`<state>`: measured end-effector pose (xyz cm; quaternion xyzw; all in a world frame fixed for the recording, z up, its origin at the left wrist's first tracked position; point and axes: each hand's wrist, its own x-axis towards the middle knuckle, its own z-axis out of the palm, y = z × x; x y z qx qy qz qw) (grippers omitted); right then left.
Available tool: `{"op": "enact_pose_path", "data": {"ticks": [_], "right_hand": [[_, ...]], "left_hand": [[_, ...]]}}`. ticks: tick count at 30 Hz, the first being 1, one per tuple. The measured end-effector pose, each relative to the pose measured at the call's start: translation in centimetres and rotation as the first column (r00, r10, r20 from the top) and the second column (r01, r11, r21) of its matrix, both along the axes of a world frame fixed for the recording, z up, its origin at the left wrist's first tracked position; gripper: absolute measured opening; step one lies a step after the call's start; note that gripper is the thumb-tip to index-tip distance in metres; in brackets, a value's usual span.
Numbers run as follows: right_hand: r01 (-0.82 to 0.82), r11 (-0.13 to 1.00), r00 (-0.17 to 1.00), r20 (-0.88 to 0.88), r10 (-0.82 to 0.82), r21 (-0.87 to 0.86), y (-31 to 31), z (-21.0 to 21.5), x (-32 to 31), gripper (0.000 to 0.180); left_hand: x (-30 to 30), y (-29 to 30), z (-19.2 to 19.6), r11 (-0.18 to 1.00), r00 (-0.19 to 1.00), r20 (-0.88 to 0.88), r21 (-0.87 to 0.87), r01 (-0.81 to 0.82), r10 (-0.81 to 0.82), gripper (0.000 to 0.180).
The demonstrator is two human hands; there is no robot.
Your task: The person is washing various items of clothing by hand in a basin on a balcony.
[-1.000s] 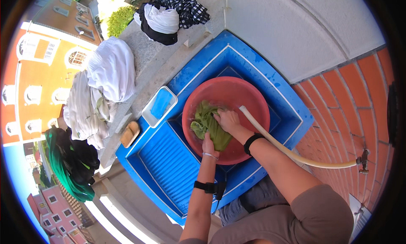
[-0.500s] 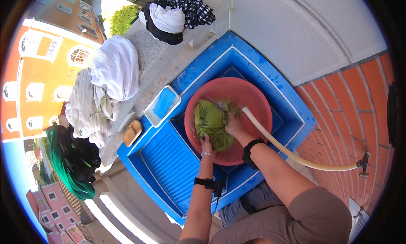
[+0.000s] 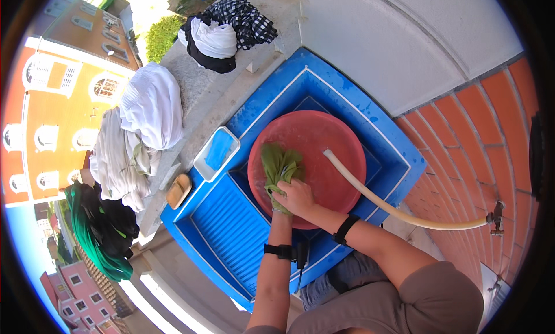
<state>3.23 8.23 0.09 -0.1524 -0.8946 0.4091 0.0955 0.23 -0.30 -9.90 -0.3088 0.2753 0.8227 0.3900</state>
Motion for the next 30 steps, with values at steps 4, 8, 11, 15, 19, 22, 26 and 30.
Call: {"op": "enact_pose_path", "data": {"ticks": [4,8,11,15,19,22,26,30], "right_hand": [[-0.058,0.995,0.998,-0.017,0.059,0.08,1.9,-2.2,-1.8,0.024],[-0.072,0.975,0.947,0.321,0.001,0.21,5.4,-3.8,-3.1,0.034],[0.112,0.97,0.895,0.402,-0.194,0.217,6.8,-2.0,-2.8,0.066],[-0.206,0.879,0.885,0.465,-0.021,0.431,5.1,-1.0,-1.8,0.094],[-0.253,0.913,0.877,0.475,0.078,0.318,4.9,-6.3,-1.3,0.085],[-0.017,0.995,0.851,0.523,-0.038,0.1,6.0,-9.0,-0.9,0.067],[-0.176,0.933,0.976,0.066,0.207,-0.313,3.5,-3.4,0.5,0.05],[-0.167,0.945,0.986,-0.029,0.166,-0.281,0.2,2.7,1.3,0.037]], "left_hand": [[0.5,0.1,1.9,0.983,0.994,0.105,-0.182,-0.021,0.041,0.043],[1.3,1.7,6.5,0.925,0.972,-0.229,-0.352,-0.14,0.059,0.039],[2.5,0.7,8.4,0.83,0.958,-0.253,-0.5,-0.247,0.133,0.042],[3.4,-1.9,4.9,0.754,0.982,-0.19,-0.644,-0.131,0.007,0.052],[2.3,-1.9,2.4,0.814,0.968,-0.246,-0.571,-0.104,-0.049,0.059],[0.7,1.7,6.6,0.858,0.997,-0.011,-0.511,0.056,-0.072,0.068],[-1.8,-0.5,5.3,0.995,0.996,-0.087,-0.099,0.012,-0.02,0.068],[-3.0,-1.4,2.0,0.985,0.918,-0.382,0.09,0.149,-0.104,0.059]]}}
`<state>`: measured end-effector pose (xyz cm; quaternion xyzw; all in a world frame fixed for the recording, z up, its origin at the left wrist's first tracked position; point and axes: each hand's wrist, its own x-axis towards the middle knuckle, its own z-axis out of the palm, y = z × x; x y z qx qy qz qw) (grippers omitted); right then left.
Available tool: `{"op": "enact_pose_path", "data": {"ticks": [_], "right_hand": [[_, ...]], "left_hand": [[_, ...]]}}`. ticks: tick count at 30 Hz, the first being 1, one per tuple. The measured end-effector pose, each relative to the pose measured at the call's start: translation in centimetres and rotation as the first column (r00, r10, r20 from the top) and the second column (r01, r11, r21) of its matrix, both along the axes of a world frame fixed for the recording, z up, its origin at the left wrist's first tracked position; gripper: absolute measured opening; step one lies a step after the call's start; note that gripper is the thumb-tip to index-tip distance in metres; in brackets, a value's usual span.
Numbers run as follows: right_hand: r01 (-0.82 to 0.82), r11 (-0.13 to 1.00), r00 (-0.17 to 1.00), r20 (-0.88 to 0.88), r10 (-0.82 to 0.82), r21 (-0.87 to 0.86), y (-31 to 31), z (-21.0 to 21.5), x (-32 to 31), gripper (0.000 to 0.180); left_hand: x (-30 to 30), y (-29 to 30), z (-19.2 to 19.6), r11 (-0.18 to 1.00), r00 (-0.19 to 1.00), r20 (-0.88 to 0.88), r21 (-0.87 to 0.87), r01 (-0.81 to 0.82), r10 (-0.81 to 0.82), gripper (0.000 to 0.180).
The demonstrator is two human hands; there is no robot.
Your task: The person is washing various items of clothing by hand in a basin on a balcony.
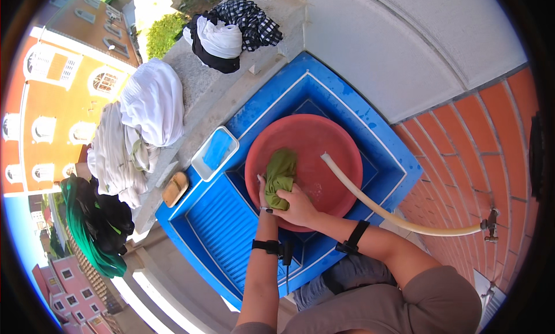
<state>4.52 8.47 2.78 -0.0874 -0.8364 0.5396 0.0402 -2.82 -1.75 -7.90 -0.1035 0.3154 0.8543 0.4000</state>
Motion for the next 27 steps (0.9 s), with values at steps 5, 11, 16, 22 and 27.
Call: {"op": "enact_pose_path", "data": {"ticks": [5,11,16,22,27], "right_hand": [[0.131,0.982,0.99,-0.061,-0.124,0.135,-0.5,-1.5,-1.0,0.029],[0.243,0.929,0.968,-0.009,-0.25,0.278,1.8,-5.7,-2.4,0.02],[0.336,0.918,0.872,0.298,-0.387,0.211,3.1,-10.1,-0.3,0.033],[0.39,0.695,0.566,0.753,0.336,-0.604,8.4,-1.3,1.3,0.053],[0.255,0.856,0.845,0.535,0.028,-0.449,10.1,-0.4,-0.4,0.041]], "left_hand": [[2.0,1.4,-1.2,0.996,0.985,0.169,0.065,-0.058,0.047,0.056],[2.5,2.9,2.1,0.953,0.939,0.283,-0.281,-0.112,0.194,0.053],[0.4,3.0,5.5,0.545,0.838,-0.512,-0.764,-0.345,-0.188,0.031],[0.4,3.6,12.2,0.407,0.284,-0.639,-0.711,-0.574,-0.715,0.033],[2.1,3.1,12.7,0.283,-0.072,-0.282,-0.844,-0.455,-0.957,0.051]]}}
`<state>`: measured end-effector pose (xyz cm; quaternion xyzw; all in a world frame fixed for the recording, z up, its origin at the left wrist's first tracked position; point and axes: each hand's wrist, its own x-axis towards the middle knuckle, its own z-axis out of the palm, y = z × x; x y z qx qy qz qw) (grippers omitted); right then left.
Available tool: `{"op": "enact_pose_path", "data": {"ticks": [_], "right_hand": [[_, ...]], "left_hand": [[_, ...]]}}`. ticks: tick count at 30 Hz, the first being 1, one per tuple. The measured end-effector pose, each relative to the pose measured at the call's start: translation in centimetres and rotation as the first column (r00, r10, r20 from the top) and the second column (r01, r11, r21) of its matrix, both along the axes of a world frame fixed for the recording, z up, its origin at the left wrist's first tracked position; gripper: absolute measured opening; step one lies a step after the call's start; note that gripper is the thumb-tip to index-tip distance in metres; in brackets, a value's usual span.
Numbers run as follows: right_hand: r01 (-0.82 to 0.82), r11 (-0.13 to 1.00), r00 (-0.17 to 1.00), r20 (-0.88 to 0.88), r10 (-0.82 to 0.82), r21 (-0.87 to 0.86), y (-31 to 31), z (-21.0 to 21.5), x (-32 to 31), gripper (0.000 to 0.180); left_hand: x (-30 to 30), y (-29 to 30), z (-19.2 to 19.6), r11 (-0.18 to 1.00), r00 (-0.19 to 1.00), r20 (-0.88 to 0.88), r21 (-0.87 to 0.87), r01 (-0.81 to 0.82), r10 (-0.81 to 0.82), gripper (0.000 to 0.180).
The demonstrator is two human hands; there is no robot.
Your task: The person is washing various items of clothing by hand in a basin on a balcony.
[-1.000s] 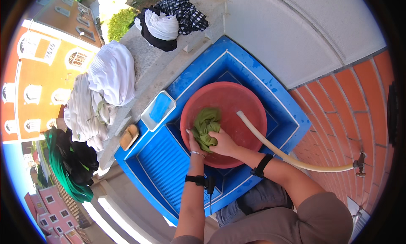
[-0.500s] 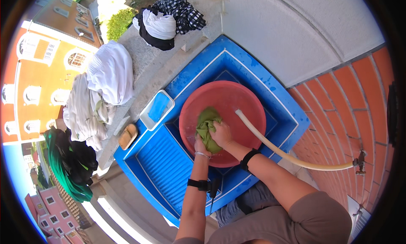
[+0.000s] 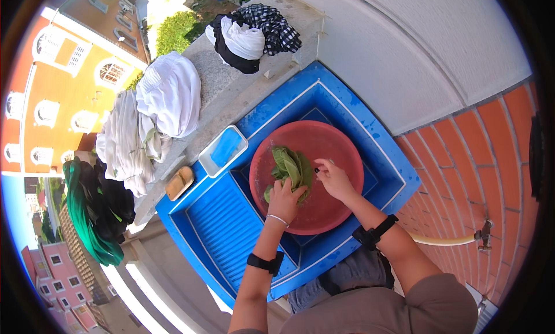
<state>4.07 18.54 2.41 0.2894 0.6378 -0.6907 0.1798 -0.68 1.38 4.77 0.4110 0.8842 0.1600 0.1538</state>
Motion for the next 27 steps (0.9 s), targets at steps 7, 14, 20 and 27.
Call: {"op": "enact_pose_path", "data": {"ticks": [7,14,20,27], "right_hand": [[-0.339,0.51,0.904,0.125,0.408,0.791,-3.3,-5.4,-3.4,0.065],[-0.278,0.611,0.951,0.122,0.284,0.742,-2.8,-15.8,-1.4,0.069],[0.197,0.9,0.976,0.007,-0.217,0.39,-3.6,-11.4,-1.9,0.041],[0.348,0.923,0.915,-0.155,-0.373,-0.163,-3.9,1.3,0.9,0.035]], "left_hand": [[3.0,-1.6,-4.7,0.981,0.98,0.038,-0.022,-0.194,0.194,0.055],[3.4,-1.6,-10.7,0.89,0.902,0.087,-0.226,-0.395,0.423,0.057],[1.5,-1.9,-13.7,0.825,0.9,0.074,-0.44,-0.356,0.428,0.062],[-0.5,-3.6,-13.1,0.767,0.726,0.246,-0.2,-0.61,0.642,0.056]]}}
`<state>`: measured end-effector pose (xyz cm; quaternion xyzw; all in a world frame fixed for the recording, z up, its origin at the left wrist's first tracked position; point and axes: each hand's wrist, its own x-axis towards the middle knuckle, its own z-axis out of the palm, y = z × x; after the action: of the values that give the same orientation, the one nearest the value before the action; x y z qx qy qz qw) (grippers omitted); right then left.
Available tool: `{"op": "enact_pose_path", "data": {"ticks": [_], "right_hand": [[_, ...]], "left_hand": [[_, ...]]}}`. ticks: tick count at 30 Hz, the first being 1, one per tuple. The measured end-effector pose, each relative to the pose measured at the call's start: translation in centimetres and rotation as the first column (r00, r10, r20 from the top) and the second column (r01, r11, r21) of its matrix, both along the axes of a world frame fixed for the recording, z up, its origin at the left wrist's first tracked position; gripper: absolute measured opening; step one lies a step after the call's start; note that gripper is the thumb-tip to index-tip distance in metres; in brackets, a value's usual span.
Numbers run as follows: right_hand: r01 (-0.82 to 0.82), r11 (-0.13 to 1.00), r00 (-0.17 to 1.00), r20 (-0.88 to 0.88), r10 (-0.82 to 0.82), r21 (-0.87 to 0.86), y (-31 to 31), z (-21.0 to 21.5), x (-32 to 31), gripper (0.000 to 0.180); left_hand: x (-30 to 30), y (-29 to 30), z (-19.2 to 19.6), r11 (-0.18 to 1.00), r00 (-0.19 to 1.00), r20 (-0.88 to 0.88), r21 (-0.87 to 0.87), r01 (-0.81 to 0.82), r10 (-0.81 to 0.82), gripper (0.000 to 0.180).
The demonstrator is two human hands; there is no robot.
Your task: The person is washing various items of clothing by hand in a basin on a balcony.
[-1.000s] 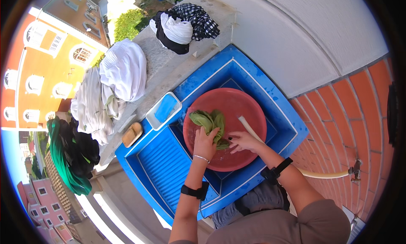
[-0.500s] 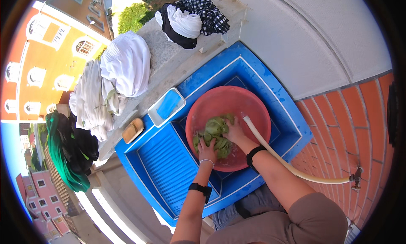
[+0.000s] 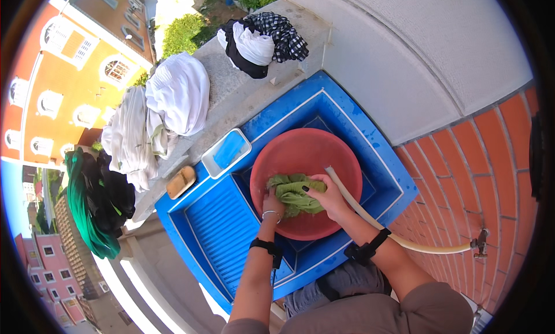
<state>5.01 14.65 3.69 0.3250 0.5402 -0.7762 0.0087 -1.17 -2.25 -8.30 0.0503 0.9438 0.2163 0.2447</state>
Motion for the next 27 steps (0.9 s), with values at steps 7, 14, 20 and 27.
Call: {"op": "enact_pose_path", "data": {"ticks": [7,14,20,27], "right_hand": [[-0.044,0.613,0.952,-0.152,0.265,0.789,2.7,4.2,0.7,0.035],[-0.038,0.344,0.981,-0.031,0.192,0.938,1.2,2.6,0.1,0.022],[-0.297,0.315,0.948,0.237,0.213,0.901,-0.4,-2.2,-0.4,0.02],[-0.361,0.445,0.861,0.11,0.496,0.82,-5.9,-0.1,2.9,0.027]], "left_hand": [[-0.2,-0.9,11.2,0.76,0.971,0.069,0.611,-0.224,0.23,0.038],[-0.2,-1.3,12.7,0.8,0.935,-0.156,0.574,-0.176,0.318,0.041],[2.4,1.4,8.8,1.0,0.819,-0.574,0.007,-0.012,0.014,0.06],[2.3,0.2,4.8,0.096,0.283,0.956,0.275,-0.957,0.075,0.035]]}}
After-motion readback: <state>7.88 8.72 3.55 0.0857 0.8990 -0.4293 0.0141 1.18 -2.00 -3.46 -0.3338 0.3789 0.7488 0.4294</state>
